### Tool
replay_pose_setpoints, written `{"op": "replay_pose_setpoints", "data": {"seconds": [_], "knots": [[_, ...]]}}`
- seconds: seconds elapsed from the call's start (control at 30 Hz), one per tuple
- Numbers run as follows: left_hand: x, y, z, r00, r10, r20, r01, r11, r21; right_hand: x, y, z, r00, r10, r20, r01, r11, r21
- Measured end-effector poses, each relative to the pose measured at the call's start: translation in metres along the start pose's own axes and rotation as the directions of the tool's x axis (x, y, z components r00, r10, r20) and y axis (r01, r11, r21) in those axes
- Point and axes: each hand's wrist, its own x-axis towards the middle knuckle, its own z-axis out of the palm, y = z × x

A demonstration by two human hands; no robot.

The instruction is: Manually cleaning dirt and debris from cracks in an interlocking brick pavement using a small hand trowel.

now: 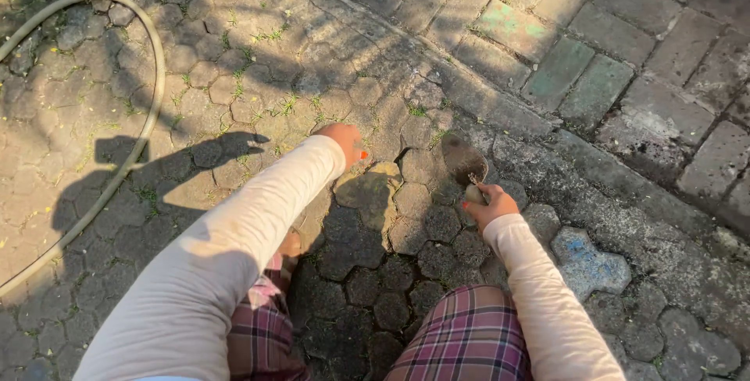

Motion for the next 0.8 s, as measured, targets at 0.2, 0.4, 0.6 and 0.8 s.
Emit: {"op": "replay_pose_setpoints", "data": {"seconds": [0.2, 0.4, 0.6, 0.8], "knots": [[-0.012, 0.011, -0.052, 0.972, -0.157, -0.177, 0.009, 0.773, -0.634, -0.016, -0.113, 0.035, 0.921, 0.220, 0.322, -0.260, 0.962, 0.086], [0.021, 0.014, -0.051, 0.978, -0.125, -0.167, -0.100, 0.420, -0.902, 0.046, -0.085, 0.119, 0.948, 0.315, 0.044, -0.317, 0.946, 0.066], [0.041, 0.003, -0.097, 0.954, 0.073, -0.291, -0.290, 0.470, -0.834, 0.048, -0.096, 0.076, 0.952, 0.246, 0.182, -0.184, 0.935, -0.303], [0.053, -0.018, -0.104, 0.986, 0.131, -0.107, -0.159, 0.506, -0.848, 0.071, -0.100, 0.058, 0.819, 0.507, 0.270, -0.469, 0.861, -0.196]]}}
